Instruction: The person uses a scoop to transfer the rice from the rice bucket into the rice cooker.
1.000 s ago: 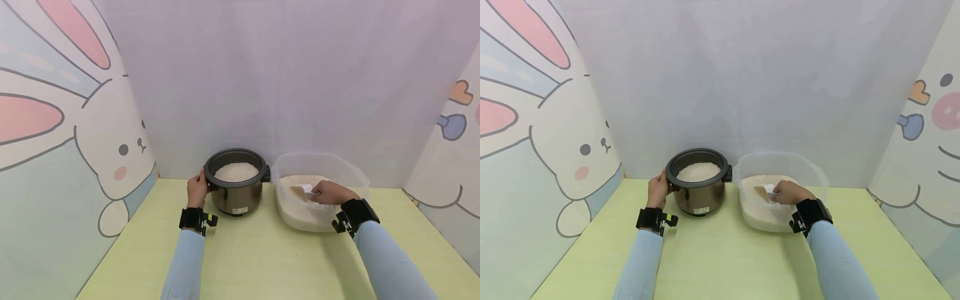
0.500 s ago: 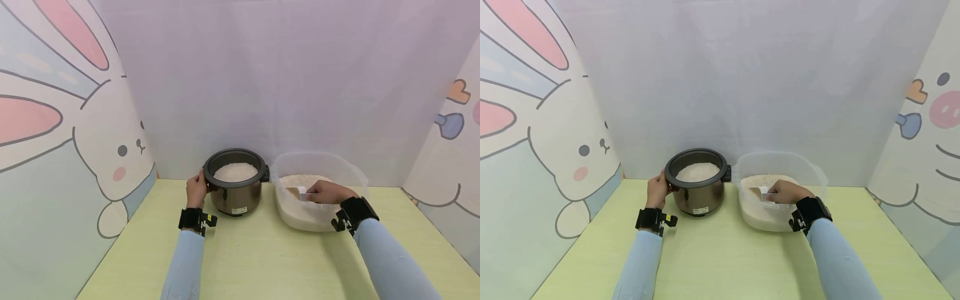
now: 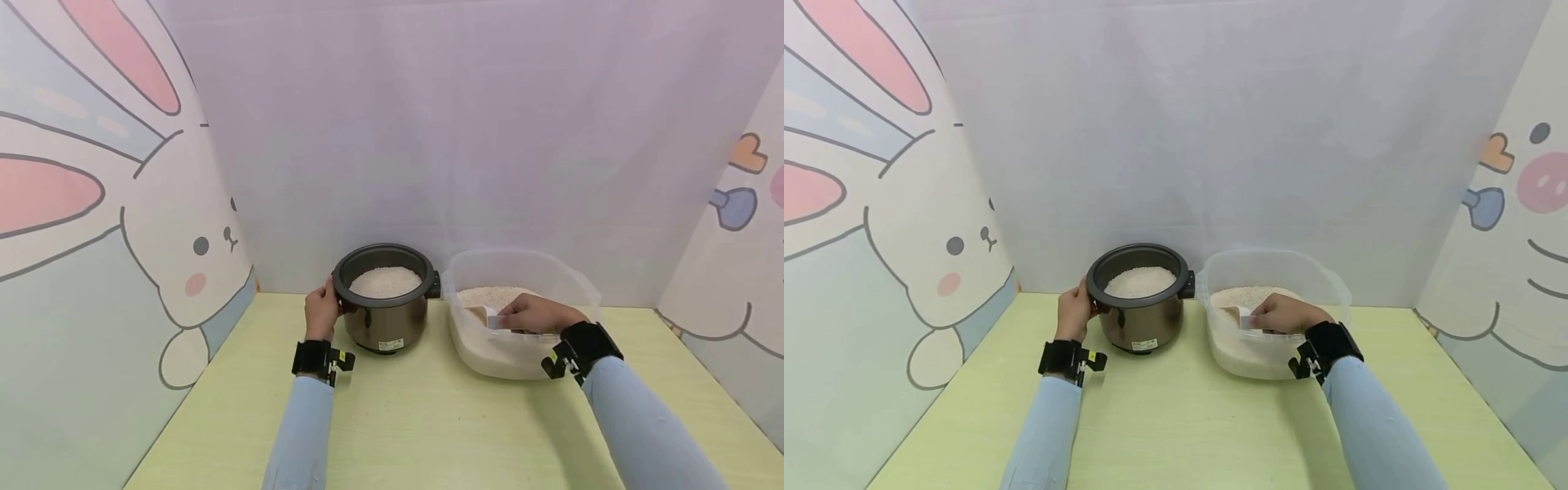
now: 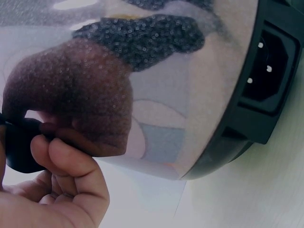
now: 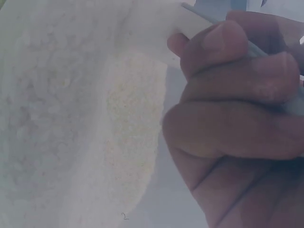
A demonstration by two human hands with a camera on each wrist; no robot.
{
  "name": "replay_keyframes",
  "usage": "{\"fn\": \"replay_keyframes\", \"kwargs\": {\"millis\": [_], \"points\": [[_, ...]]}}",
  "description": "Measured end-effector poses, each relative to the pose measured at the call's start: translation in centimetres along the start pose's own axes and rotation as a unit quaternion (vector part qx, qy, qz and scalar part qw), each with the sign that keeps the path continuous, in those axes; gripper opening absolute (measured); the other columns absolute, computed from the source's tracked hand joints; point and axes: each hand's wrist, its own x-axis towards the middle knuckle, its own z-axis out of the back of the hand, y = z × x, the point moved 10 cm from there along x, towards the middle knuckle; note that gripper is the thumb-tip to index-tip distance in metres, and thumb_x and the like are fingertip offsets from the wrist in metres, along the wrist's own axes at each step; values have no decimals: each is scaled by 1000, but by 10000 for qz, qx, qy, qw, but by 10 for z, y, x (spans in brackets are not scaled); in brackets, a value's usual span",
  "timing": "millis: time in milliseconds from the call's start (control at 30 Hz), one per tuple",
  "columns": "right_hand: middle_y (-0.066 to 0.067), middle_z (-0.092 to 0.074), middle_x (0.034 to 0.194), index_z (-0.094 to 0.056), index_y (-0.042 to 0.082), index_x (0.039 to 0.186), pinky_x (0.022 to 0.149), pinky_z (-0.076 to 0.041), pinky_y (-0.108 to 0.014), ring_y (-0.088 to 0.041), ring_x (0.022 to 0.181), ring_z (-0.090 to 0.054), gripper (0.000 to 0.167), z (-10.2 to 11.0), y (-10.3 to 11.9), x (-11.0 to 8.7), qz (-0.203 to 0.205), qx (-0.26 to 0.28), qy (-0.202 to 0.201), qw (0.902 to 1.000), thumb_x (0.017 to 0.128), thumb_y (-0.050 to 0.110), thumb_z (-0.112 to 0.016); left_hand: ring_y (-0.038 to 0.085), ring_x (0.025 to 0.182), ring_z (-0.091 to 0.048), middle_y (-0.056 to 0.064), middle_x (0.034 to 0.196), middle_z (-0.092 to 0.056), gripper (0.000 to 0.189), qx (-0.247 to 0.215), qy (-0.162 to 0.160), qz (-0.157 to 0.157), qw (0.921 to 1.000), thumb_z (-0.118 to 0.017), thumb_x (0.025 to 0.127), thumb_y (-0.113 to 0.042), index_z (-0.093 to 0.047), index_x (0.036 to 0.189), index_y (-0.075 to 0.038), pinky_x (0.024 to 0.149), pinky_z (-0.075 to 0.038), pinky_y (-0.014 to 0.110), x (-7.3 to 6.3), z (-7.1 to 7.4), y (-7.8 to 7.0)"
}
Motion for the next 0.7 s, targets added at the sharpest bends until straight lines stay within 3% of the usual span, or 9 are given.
{"fn": "replay_keyframes", "kwargs": {"millis": [200, 400, 700], "points": [[-3, -53, 67, -69, -10, 115, 53, -36, -26, -9, 52, -39, 29, 3, 0, -3, -21, 496, -38, 9988, 106, 14, -54, 12, 59, -58, 1, 67, -49, 48, -14, 16, -20, 10000, -51, 108, -43, -54, 77, -7, 67, -57, 36, 1, 0, -1], [-5, -50, 68, -61, -17, 121, 50, -29, -26, -9, 51, -33, 35, 1, -2, -5, -73, 1117, 32, 9937, 109, 13, -47, 14, 60, -55, 3, 68, -49, 48, 27, 41, -13, 10000, -50, 108, -44, -55, 78, -6, 70, -56, 41, -1, -1, 0], [-7, -50, 71, -56, -18, 125, 51, -28, -27, -10, 52, -32, 37, 7, -3, -8, -110, 1625, -184, 9865, 110, 14, -45, 13, 60, -59, 4, 72, -49, 47, 28, 15, 9, 10000, -51, 108, -43, -56, 78, -6, 61, -54, 27, 0, 0, 1]]}}
